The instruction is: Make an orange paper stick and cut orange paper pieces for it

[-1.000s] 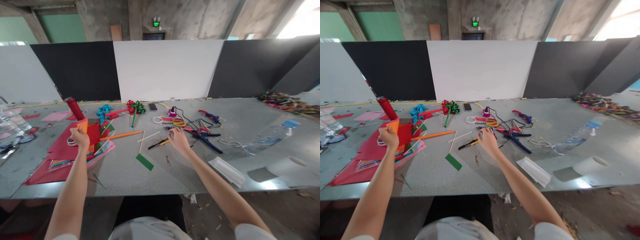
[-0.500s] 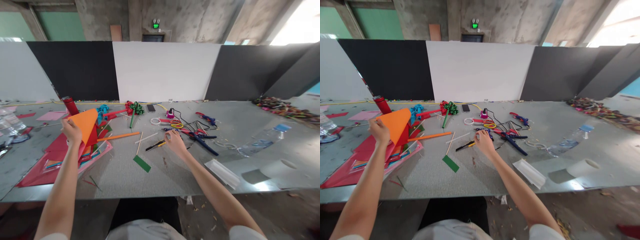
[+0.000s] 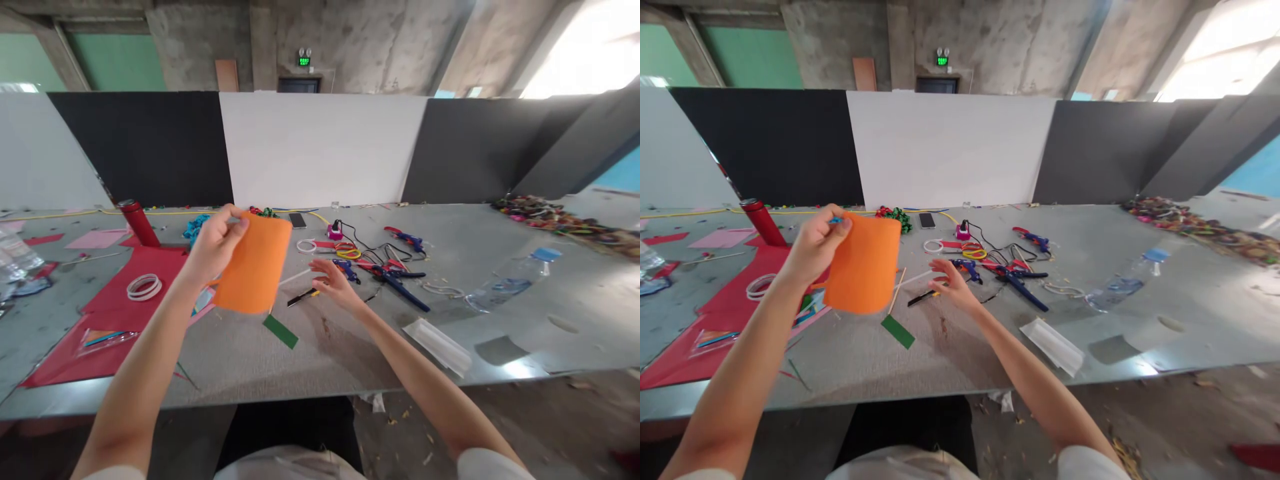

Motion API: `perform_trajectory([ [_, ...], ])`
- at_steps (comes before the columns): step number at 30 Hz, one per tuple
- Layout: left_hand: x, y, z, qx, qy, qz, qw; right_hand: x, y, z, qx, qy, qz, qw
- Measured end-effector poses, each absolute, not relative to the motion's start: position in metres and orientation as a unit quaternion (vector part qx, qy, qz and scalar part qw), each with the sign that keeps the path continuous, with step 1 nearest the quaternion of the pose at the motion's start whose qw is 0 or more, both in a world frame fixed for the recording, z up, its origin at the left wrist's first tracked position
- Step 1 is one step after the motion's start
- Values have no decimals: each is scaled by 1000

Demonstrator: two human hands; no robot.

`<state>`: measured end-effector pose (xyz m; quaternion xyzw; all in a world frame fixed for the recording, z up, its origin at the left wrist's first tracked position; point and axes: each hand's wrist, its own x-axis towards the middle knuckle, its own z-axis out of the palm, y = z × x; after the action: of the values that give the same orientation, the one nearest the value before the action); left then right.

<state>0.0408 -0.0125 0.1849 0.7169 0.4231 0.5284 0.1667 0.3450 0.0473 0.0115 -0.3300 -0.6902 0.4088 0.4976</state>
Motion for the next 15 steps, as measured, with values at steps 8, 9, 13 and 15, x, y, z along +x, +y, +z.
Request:
perform_trajectory([
  [8, 49, 17, 123, 586, 428, 587, 358, 343, 20, 35, -233, -572, 683, 389],
  [9, 44, 22, 111, 572, 448, 587, 358, 345, 20, 36, -246, -566, 690, 379],
  [13, 27, 32, 67, 522, 460, 611, 377, 350, 27, 35, -289, -549, 698, 358],
  [15, 22, 32, 50, 524, 474, 594, 383, 352, 33, 33, -312, -545, 688, 364],
])
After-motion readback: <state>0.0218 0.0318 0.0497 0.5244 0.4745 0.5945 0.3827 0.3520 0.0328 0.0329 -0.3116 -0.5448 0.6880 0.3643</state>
